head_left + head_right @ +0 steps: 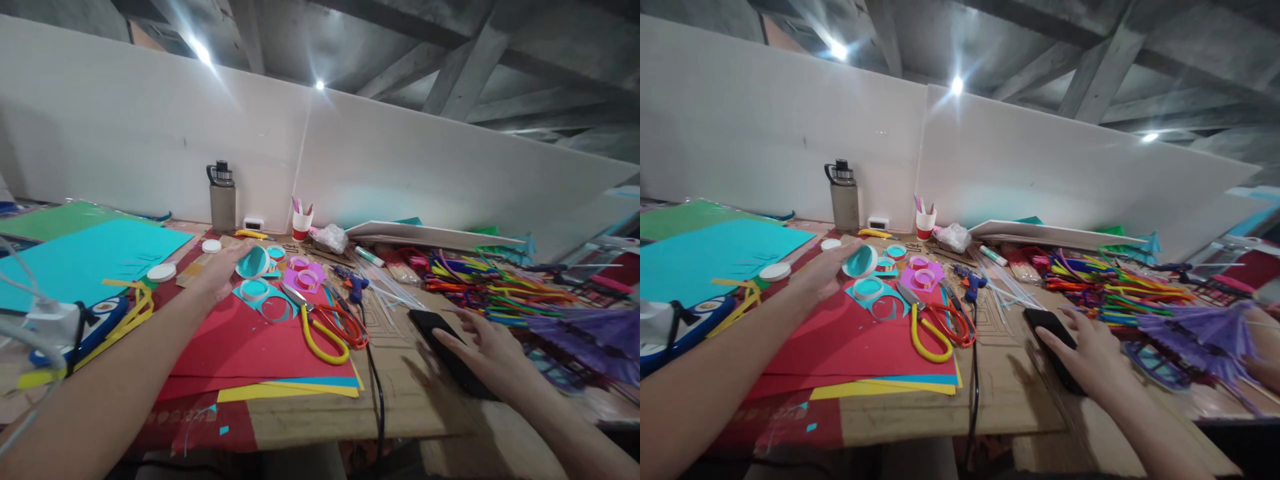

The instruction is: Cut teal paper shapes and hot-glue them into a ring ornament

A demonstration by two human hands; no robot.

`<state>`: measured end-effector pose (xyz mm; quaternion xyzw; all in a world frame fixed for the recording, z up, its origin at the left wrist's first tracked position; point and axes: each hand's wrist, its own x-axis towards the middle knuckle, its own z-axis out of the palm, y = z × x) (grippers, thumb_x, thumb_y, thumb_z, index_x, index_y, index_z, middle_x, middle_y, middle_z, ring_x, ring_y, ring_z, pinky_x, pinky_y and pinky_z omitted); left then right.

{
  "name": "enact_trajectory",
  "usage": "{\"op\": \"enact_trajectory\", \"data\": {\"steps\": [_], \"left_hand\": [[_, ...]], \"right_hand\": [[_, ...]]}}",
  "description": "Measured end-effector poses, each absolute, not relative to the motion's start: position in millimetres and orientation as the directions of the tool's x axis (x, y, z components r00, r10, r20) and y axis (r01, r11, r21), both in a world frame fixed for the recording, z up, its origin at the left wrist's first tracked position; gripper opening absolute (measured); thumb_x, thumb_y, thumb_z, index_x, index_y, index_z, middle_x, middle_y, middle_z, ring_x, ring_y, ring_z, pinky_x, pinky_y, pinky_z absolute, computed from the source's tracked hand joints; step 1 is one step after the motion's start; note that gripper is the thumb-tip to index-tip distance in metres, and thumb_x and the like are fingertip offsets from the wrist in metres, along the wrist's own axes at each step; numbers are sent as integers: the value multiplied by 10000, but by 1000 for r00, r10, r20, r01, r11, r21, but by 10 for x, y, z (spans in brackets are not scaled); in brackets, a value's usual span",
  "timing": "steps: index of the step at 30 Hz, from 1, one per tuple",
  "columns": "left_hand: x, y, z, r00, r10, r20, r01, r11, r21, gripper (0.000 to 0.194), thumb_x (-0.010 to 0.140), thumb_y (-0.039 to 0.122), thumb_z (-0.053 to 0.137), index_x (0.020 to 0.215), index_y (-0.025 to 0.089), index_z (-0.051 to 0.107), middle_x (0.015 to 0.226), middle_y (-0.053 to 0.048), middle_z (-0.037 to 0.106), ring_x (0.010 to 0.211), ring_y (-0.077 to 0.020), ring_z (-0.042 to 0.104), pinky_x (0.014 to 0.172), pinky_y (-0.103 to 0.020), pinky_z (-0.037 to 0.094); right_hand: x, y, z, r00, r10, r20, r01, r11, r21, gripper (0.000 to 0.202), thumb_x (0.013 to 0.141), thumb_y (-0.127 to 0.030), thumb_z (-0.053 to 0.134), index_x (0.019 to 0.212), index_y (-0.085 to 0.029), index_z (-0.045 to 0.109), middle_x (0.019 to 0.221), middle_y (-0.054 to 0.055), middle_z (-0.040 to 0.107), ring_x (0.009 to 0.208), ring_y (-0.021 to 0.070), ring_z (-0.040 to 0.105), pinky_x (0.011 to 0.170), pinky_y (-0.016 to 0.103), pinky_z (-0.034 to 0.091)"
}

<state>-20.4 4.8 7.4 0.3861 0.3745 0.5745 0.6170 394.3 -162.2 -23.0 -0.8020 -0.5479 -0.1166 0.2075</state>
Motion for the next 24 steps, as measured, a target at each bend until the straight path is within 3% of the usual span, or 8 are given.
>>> {"op": "enact_trajectory", "data": {"steps": [3,6,11,15,17,20,22,24], "left_hand": [[-219,79,39,31,999,-12,-442,25,897,179,670,265,735,770,128,675,734,-39,684,591,-116,604,573,-225,524],[-236,97,25,35,999,-11,-443,25,896,182,678,267,729,774,124,670,745,-45,683,615,-123,612,588,-229,525],[-246,106,26,31,999,-11,-481,25,876,173,663,251,736,752,129,651,711,-31,666,580,-117,594,552,-223,503],[-256,113,24,30,999,-29,-511,41,859,174,674,266,730,729,132,633,699,-23,656,562,-103,575,535,-215,491],[-271,119,33,13,999,-35,-516,37,856,180,674,277,731,717,137,625,686,-15,649,547,-98,563,516,-211,480],[-306,133,61,-43,998,-46,-535,16,845,181,672,280,731,726,149,618,686,-5,646,544,-99,564,510,-214,477],[-331,145,76,-70,996,-60,-549,12,836,180,672,273,732,744,154,617,708,-5,654,563,-103,579,531,-222,491],[-346,153,80,-78,993,-85,-558,27,830,192,670,278,735,760,156,617,726,-7,661,578,-109,591,548,-234,505]], "right_hand": [[3240,-1520,74,96,854,511,944,85,-319,459,800,-462,506,1168,-189,526,1074,137,579,937,245,566,796,371,471],[2448,-1385,251,-240,817,524,874,416,-250,376,821,-337,537,1178,-220,526,1147,119,528,1068,247,495,899,407,431],[1605,-1097,92,-555,767,323,815,579,26,503,780,-263,619,1261,-231,476,1298,139,462,1145,317,412,933,509,373],[1408,-880,-100,-637,746,194,771,621,142,243,846,-150,487,1057,-160,606,1011,132,621,1050,303,498,929,517,342],[1394,-837,-71,-656,734,175,752,654,79,217,860,-118,447,954,-169,636,920,99,638,959,250,544,913,465,357],[1395,-908,118,-685,704,186,685,710,-162,205,880,-149,448,842,-168,648,884,64,641,872,182,558,856,345,399],[1381,-1037,264,-763,616,194,522,765,-376,188,887,-162,459,856,-161,645,885,43,639,861,141,560,817,255,414],[1350,-1192,368,-900,413,140,256,760,-597,161,888,-196,483,878,-153,638,858,20,638,824,103,574,768,177,425]]}}
